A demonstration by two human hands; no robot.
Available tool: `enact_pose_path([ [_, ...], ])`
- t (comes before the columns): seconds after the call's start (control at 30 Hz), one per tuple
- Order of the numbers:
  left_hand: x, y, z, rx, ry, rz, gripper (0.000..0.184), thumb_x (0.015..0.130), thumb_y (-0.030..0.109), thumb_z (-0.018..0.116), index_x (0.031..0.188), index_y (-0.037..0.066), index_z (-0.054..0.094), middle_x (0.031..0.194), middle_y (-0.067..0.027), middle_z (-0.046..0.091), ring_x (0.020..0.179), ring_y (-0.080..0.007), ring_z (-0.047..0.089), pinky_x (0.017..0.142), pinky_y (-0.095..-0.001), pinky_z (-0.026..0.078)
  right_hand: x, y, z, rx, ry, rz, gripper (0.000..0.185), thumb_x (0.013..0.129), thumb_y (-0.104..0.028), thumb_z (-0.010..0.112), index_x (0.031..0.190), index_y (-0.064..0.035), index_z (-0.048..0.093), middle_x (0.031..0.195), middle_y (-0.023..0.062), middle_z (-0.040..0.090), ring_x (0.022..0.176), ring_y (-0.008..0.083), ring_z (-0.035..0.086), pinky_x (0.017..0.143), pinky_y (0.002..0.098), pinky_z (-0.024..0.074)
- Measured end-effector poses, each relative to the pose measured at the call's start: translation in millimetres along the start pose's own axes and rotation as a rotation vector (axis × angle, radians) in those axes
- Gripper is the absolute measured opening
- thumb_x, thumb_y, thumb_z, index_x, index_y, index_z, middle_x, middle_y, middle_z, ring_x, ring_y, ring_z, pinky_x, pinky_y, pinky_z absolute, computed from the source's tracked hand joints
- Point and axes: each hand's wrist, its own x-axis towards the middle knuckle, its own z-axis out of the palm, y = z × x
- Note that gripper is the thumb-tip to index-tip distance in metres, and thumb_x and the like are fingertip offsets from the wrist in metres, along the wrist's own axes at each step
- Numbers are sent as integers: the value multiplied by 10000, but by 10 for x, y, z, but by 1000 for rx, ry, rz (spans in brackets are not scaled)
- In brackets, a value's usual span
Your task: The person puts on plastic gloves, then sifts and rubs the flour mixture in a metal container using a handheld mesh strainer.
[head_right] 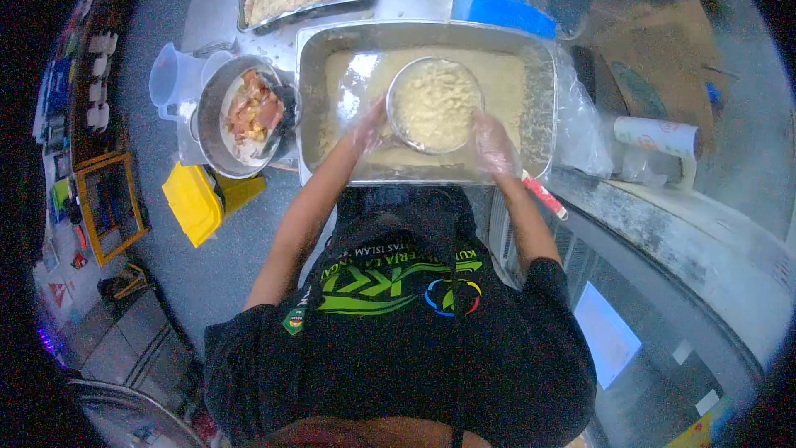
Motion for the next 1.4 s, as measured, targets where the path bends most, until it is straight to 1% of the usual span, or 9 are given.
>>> enact_pose_path([
  [0.2,-111,137,96,-108,-81,-6,529,824,492,331,1242,168,316,1262,-90,327,1130,-242,363,800,-461,428,-47,-63,-24,-263,56,-272,248,810,-211,458,688,-13,542,575,124,518,517,206,481,494,340,368],
  [0.3,-95,160,94,-156,-126,-145,546,819,507,328,1244,166,314,1264,-84,327,1136,-235,356,844,-444,400,31,57,-83,139,-30,121,231,792,-194,463,668,-13,534,529,139,474,490,213,455,474,348,356],
  [0.63,226,-181,-129,114,-132,223,556,831,492,299,1254,132,307,1235,-101,381,1196,-220,271,816,-424,401,-39,-186,-190,-162,-90,45,162,762,-166,447,759,-19,515,646,205,502,632,383,496,546,435,369],
  [0.83,155,-67,-45,-166,-259,79,565,800,488,363,1241,136,331,1213,-76,401,1070,-222,439,853,-398,392,-35,49,-84,-4,176,-186,224,775,-172,443,892,-9,542,692,193,539,638,324,531,533,382,385],
  [0.97,271,-147,-96,-39,-79,-2,573,793,506,365,1240,148,331,1197,-71,410,1004,-218,489,834,-405,421,32,85,-52,-104,-57,162,210,788,-168,427,833,-6,553,675,201,531,635,327,530,547,385,381],
  [1.07,112,38,-33,-53,-111,-38,586,795,520,355,1242,144,327,1207,-76,399,1053,-215,450,837,-410,422,-16,410,129,-116,-70,-176,204,781,-167,416,835,-28,556,694,200,540,627,342,525,533,414,402],
  [1.2,-16,69,71,-126,-152,3,616,793,533,354,1243,114,324,1220,-84,384,1084,-206,417,862,-382,402,42,-19,-223,222,-172,181,209,764,-181,442,815,-14,557,714,176,555,656,324,529,564,377,415],
  [1.33,274,-153,-113,-4,-117,107,636,782,535,374,1236,91,329,1216,-93,389,1072,-216,423,882,-390,379,-135,-97,-119,5,58,-288,209,785,-155,411,807,-5,555,657,198,539,627,354,523,559,408,403],
  [1.4,290,-107,-144,-99,-173,-36,643,773,539,384,1235,95,335,1214,-96,390,1079,-217,416,891,-402,361,-4,-330,-366,-10,-181,104,238,781,-180,408,830,-4,561,699,207,547,660,355,530,587,409,409],
])
